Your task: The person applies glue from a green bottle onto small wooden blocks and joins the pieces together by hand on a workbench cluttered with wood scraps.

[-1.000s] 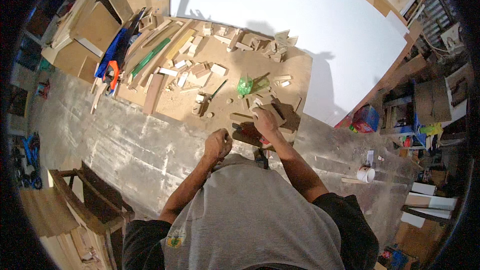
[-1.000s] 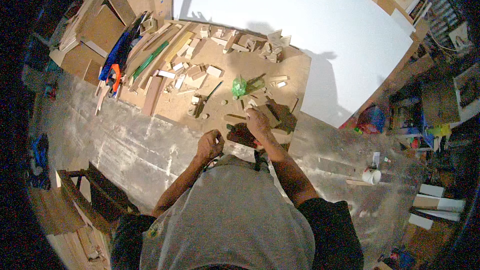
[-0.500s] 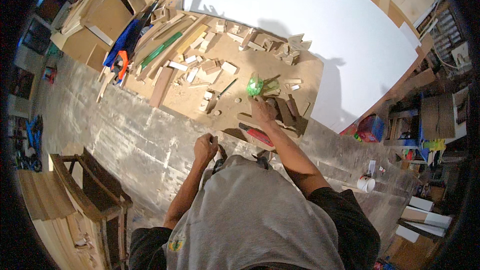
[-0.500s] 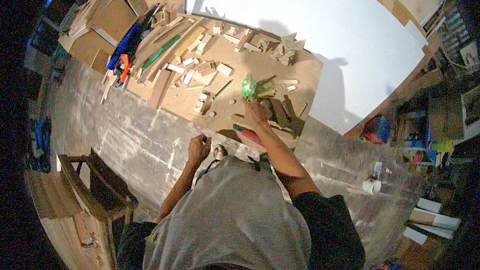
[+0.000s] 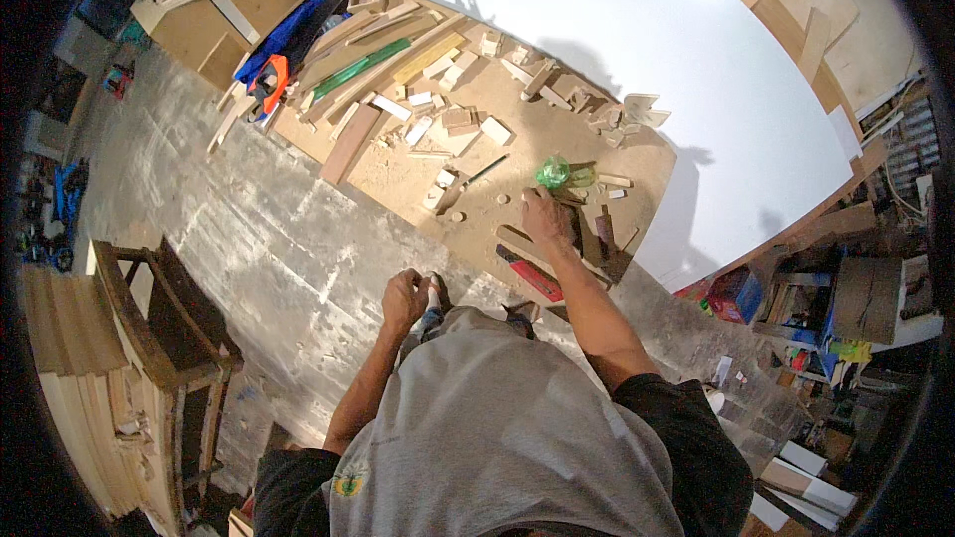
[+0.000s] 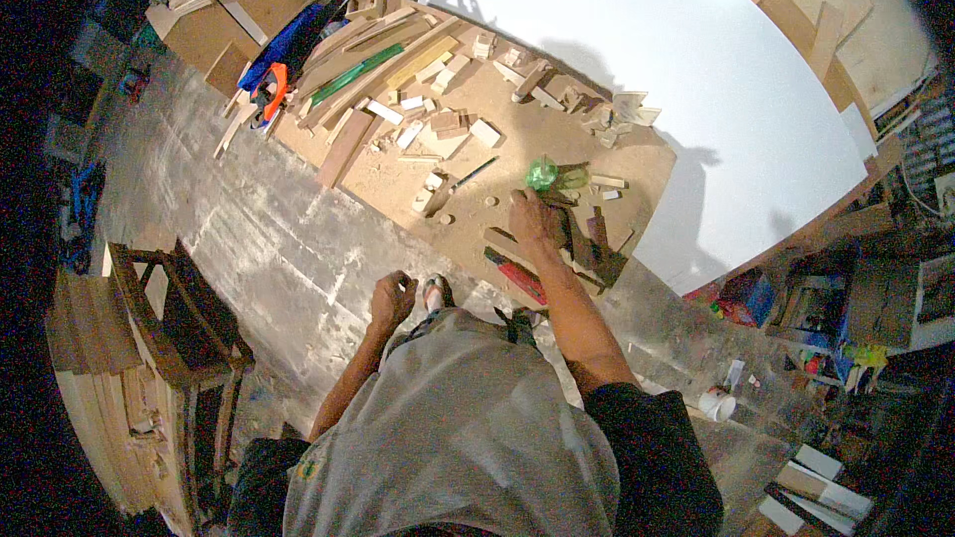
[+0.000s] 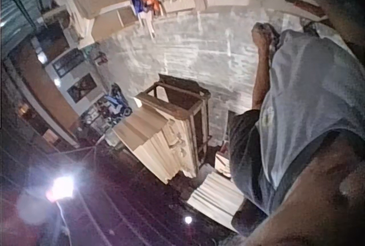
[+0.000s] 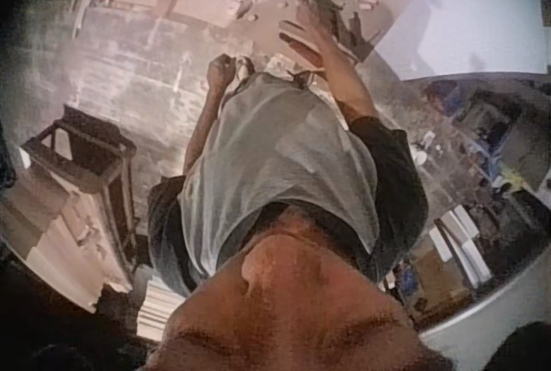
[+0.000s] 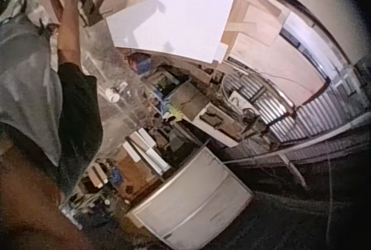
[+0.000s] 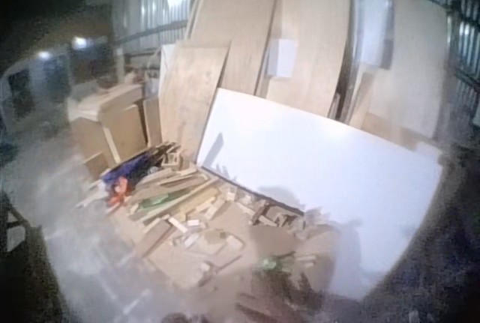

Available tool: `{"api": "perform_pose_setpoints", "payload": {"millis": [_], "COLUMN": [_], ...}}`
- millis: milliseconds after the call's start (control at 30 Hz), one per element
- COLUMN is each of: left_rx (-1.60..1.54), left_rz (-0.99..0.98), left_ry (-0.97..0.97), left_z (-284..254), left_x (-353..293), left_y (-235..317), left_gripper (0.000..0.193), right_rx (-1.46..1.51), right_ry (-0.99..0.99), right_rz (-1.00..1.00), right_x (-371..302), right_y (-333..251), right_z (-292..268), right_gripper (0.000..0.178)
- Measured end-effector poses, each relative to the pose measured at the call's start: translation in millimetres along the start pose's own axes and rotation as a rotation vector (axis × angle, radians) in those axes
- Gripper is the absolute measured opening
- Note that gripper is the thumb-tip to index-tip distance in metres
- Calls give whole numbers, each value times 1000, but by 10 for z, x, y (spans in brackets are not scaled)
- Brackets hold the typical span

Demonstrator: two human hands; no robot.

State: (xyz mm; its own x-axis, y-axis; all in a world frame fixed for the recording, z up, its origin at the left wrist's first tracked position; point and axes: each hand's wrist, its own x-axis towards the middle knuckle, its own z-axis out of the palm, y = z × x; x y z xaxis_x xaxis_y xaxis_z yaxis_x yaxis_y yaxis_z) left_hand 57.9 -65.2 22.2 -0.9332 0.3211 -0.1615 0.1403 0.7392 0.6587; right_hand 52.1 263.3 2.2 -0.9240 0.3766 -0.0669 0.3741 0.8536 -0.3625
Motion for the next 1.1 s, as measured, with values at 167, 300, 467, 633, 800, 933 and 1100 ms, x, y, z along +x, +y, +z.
{"api": "perform_pose_setpoints", "payload": {"millis": [167, 300, 467, 633, 800, 933, 1100], "left_rx": [-16, -16, -29, -41, -86, -77, -107], "left_rz": [10, -24, -88, -118, -139, -134, -92], "left_ry": [27, 17, -22, -38, -57, -22, 9], "left_z": [59, 11, 12, 19, -20, -66, -83], "left_x": [132, 163, 68, -32, -55, -57, -62], "left_y": [-20, 95, 71, 22, 18, 84, 47], "left_gripper": [21, 21, 25, 28, 29, 28, 21], "right_rx": [79, 168, 195, 78, 320, 389, 268], "right_ry": [28, 18, 27, -120, -9, -106, -151], "right_rz": [-194, -203, -302, -352, -450, -532, -440], "right_x": [35, 118, 109, 152, 163, 46, -23], "right_y": [-95, -241, -246, -346, -605, -934, -1021], "right_z": [7, 64, 93, -14, 202, 321, 476], "right_gripper": [17, 19, 20, 26, 18, 20, 18]}}
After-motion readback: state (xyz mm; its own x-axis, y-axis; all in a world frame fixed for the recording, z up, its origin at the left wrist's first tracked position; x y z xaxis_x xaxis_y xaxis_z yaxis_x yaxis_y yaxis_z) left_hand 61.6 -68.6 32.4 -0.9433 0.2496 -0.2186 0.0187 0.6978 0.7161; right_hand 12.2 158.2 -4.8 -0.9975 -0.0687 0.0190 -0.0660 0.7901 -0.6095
